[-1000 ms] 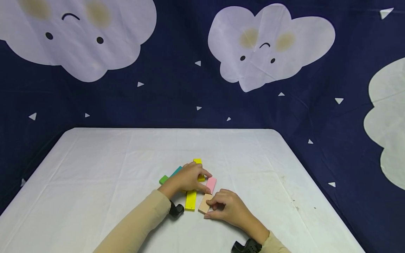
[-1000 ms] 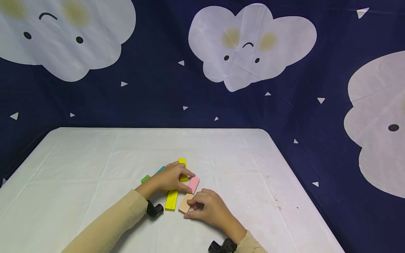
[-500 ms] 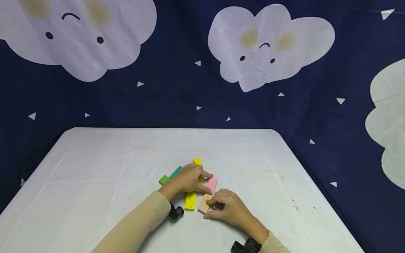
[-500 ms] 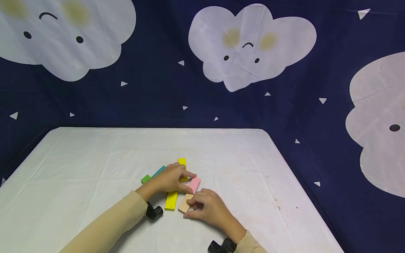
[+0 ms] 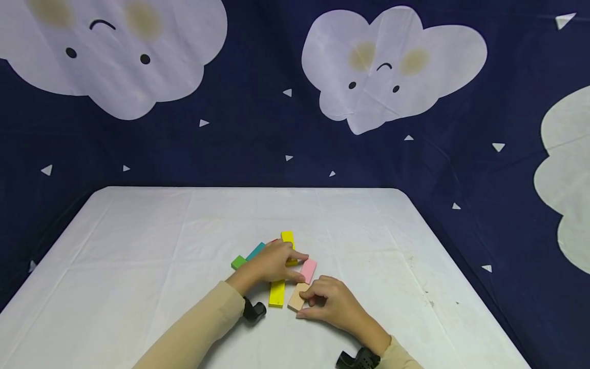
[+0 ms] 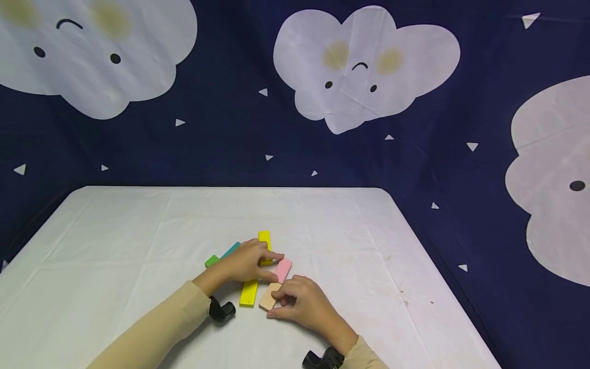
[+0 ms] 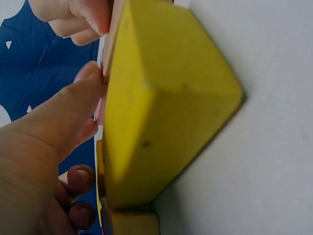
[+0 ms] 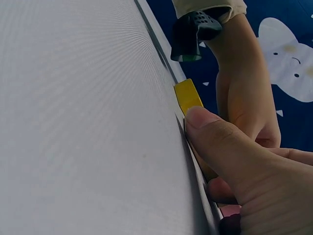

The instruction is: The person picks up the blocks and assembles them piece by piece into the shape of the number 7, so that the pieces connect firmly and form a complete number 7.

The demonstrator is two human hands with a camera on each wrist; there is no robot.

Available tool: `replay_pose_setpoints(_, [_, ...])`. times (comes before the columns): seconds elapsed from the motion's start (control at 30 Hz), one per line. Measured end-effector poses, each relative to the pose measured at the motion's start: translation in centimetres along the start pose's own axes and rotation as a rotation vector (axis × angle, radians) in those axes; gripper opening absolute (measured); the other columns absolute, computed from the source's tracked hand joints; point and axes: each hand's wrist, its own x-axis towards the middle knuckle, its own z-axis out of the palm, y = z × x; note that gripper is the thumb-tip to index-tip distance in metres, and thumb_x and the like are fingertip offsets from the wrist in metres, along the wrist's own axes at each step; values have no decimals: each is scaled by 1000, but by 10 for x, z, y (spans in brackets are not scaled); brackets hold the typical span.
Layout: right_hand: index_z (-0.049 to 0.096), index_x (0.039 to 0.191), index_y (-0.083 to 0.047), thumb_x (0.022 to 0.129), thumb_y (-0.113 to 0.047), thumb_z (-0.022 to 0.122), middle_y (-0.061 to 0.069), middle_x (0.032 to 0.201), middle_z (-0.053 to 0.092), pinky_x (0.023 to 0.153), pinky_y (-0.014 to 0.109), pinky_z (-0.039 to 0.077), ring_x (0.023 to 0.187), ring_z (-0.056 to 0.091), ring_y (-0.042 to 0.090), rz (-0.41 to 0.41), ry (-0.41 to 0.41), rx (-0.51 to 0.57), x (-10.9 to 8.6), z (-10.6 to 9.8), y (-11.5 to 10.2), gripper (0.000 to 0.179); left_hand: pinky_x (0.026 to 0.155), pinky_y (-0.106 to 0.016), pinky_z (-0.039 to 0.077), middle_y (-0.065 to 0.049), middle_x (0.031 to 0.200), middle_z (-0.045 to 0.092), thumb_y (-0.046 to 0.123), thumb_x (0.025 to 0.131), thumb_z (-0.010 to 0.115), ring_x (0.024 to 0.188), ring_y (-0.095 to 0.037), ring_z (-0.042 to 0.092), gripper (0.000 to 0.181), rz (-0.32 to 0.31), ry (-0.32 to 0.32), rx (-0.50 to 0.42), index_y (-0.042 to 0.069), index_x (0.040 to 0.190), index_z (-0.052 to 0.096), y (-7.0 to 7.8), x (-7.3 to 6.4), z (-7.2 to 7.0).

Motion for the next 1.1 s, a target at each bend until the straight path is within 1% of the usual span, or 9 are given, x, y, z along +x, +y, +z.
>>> replay_pose_setpoints(0.17, [72, 87, -24, 76, -39, 85, -15, 71, 60, 64, 7, 36, 67, 47, -4, 7, 0, -4, 0, 0, 0, 23, 64, -25, 28, 3, 73, 46, 41, 85, 77, 67, -12, 39, 40, 0, 7, -45, 28, 122, 72, 0, -6, -1])
replay_pose_setpoints(0.3, [72, 88, -23, 76, -39, 85, -14, 71, 61, 64, 6, 36, 67, 47, -4, 5, 2, 3, 0, 0, 0, 23, 62, -24, 27, 4, 70, 47, 38, 87, 76, 66, -11, 40, 28, 4, 24, -50, 29, 113, 76, 0, -11, 0])
replay_pose_setpoints(0.43, [72, 87, -23, 75, -38, 85, -13, 71, 61, 63, 6, 37, 67, 48, -4, 15, 3, 9, 0, 0, -1, 24, 62, -23, 25, 5, 69, 46, 40, 87, 75, 64, -10, 37, 24, 27, 44, -10, 31, 110, 77, 1, -18, 2])
replay_pose_setpoints(0.53, [72, 87, -23, 75, -38, 86, -13, 71, 61, 63, 5, 37, 67, 48, -4, 17, 4, 11, 0, 0, -1, 24, 65, -24, 27, 8, 69, 46, 41, 88, 73, 65, -9, 37, 24, 64, 45, 31, 32, 111, 77, 0, -25, 3])
replay_pose_setpoints(0.63, [72, 86, -23, 74, -37, 86, -13, 71, 61, 62, 6, 37, 67, 48, -3, 11, 5, 8, 1, 0, -1, 24, 70, -26, 30, 11, 69, 46, 43, 90, 70, 68, -8, 37, 28, 99, 33, 90, 34, 116, 74, 1, -32, 3])
replay_pose_setpoints(0.77, [73, 87, -22, 74, -38, 86, -14, 71, 61, 62, 6, 37, 67, 48, -3, 9, 1, 8, 1, 0, -1, 24, 70, -27, 30, 10, 69, 45, 46, 91, 68, 69, -8, 37, 34, 132, 10, 153, 35, 124, 70, 0, -38, 3])
replay_pose_setpoints(0.9, [75, 90, -21, 74, -39, 86, -15, 72, 62, 64, 7, 39, 67, 50, -4, 8, 2, 12, 1, 0, -1, 26, 70, -27, 29, 8, 74, 48, 53, 88, 68, 72, -8, 37, 46, 147, -29, 166, 36, 131, 65, -3, -44, 2])
replay_pose_setpoints(1.03, [78, 95, -19, 74, -39, 85, -16, 75, 66, 72, 12, 44, 70, 54, -6, 5, 9, 16, 0, -1, 0, 30, 80, -29, 36, 4, 103, 62, 63, 78, 73, 87, -10, 44, 65, 149, -67, 165, 36, 137, 59, -4, -49, 1])
replay_pose_setpoints(1.1, [79, 97, -18, 74, -39, 85, -16, 77, 69, 75, 15, 46, 71, 56, -6, 5, 8, 21, 0, -2, 1, 31, 85, -31, 38, 0, 118, 62, 65, 74, 76, 95, -11, 46, 74, 148, -82, 166, 35, 139, 57, -4, -51, 1])
